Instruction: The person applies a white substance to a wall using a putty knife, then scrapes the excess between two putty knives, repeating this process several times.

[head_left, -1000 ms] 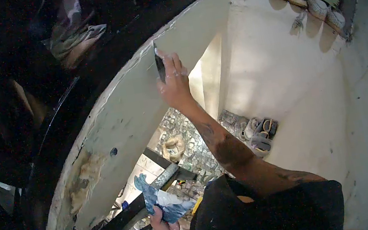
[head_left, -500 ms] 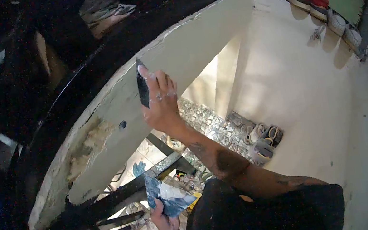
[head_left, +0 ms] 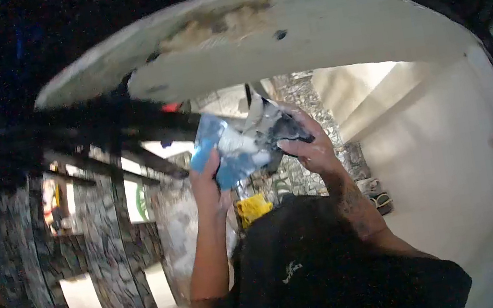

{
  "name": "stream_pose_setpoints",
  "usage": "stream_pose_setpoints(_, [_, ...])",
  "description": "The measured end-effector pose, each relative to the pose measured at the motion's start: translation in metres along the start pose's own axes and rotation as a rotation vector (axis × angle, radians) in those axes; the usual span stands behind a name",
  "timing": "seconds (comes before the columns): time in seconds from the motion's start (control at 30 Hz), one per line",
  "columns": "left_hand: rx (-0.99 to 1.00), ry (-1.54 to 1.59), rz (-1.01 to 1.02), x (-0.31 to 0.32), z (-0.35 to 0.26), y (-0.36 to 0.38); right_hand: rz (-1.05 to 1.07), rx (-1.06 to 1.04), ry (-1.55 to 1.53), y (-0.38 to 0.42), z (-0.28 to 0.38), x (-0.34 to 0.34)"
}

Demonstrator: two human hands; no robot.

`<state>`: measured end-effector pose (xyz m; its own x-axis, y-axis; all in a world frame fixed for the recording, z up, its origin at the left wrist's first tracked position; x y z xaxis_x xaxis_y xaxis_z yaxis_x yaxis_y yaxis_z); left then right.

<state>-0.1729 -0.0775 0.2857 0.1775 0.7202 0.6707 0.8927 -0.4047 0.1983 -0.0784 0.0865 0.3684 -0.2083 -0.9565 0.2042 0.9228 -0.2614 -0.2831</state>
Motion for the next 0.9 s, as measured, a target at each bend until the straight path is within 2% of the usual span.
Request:
stream_pose_setpoints(0.03, [-0.014, 0.004, 0.014, -0.002, 0.003, 0.000, 0.034, -0.020, 0.048, 0.006, -0.007, 0.006])
stream_pose_setpoints(0.13, [0.011, -0.043, -0.022, 0.001, 0.003, -0.003, 0.260, -0.382, 0.514, 0.012, 0.006, 0.026])
stream_pose_setpoints(0.2, [0.013, -0.024, -0.011, 0.008, 0.009, 0.001, 0.237, -0.330, 0.536, 0.016, 0.002, 0.029])
stream_pose_setpoints(0.3, [-0.116, -0.173, -0.055, -0.008, 0.034, 0.000, 0.247, -0.457, 0.527, 0.038, -0.019, 0.009])
stream_pose_setpoints(0.37, [-0.062, -0.095, 0.080, 0.029, 0.029, 0.006, 0.246, -0.394, 0.594, 0.052, -0.027, -0.014])
stream_pose_setpoints(0.43, [-0.101, -0.031, 0.133, 0.047, 0.035, 0.011, 0.283, -0.138, 0.855, 0.068, -0.062, -0.052])
stream_pose_setpoints(0.47, [-0.145, -0.025, 0.189, 0.055, 0.041, 0.011, 0.221, -0.210, 0.797, 0.068, -0.034, -0.075])
stream_pose_setpoints(0.5, [-0.182, -0.019, 0.232, 0.061, 0.045, 0.009, 0.091, -0.395, 0.867, 0.077, -0.039, -0.125])
stream_pose_setpoints(0.57, [-0.169, -0.024, 0.203, 0.073, 0.047, 0.005, -0.412, -0.223, 0.905, 0.073, -0.009, -0.251])
stream_pose_setpoints(0.6, [-0.187, -0.030, 0.305, 0.084, 0.045, 0.006, -0.641, -0.126, 0.863, 0.079, 0.002, -0.311])
stream_pose_setpoints(0.63, [-0.215, 0.009, 0.258, 0.081, 0.052, 0.000, -0.881, -0.271, 0.975, 0.083, 0.061, -0.336])
stream_pose_setpoints(0.67, [-0.248, 0.002, 0.257, 0.090, 0.058, 0.000, -1.037, -0.340, 0.882, 0.083, 0.100, -0.371])
stream_pose_setpoints(0.7, [-0.283, -0.008, 0.253, 0.099, 0.065, 0.002, -1.189, -0.341, 0.981, 0.083, 0.133, -0.396])
stream_pose_setpoints(0.73, [-0.318, 0.012, 0.293, 0.109, 0.076, 0.002, -1.285, -0.389, 1.004, 0.079, 0.158, -0.413])
stream_pose_setpoints(0.83, [-0.434, 0.015, 0.409, 0.128, 0.101, -0.001, -1.340, -0.469, 1.090, 0.041, 0.186, -0.446])
stream_pose_setpoints(0.9, [-0.406, -0.002, 0.414, 0.148, 0.101, 0.000, -1.395, -0.385, 1.173, 0.018, 0.194, -0.435])
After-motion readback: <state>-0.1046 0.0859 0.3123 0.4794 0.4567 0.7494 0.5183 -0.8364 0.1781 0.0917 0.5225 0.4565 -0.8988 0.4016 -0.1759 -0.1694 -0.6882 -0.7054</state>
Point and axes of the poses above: each hand's wrist, its own y-axis away from the middle knuckle, its own x-axis out of the palm, z = x × y, the point moved 10 cm from there along -y, towards the middle knuckle, and after that the axes turned 1 degree about y, right-handed, at the moved point
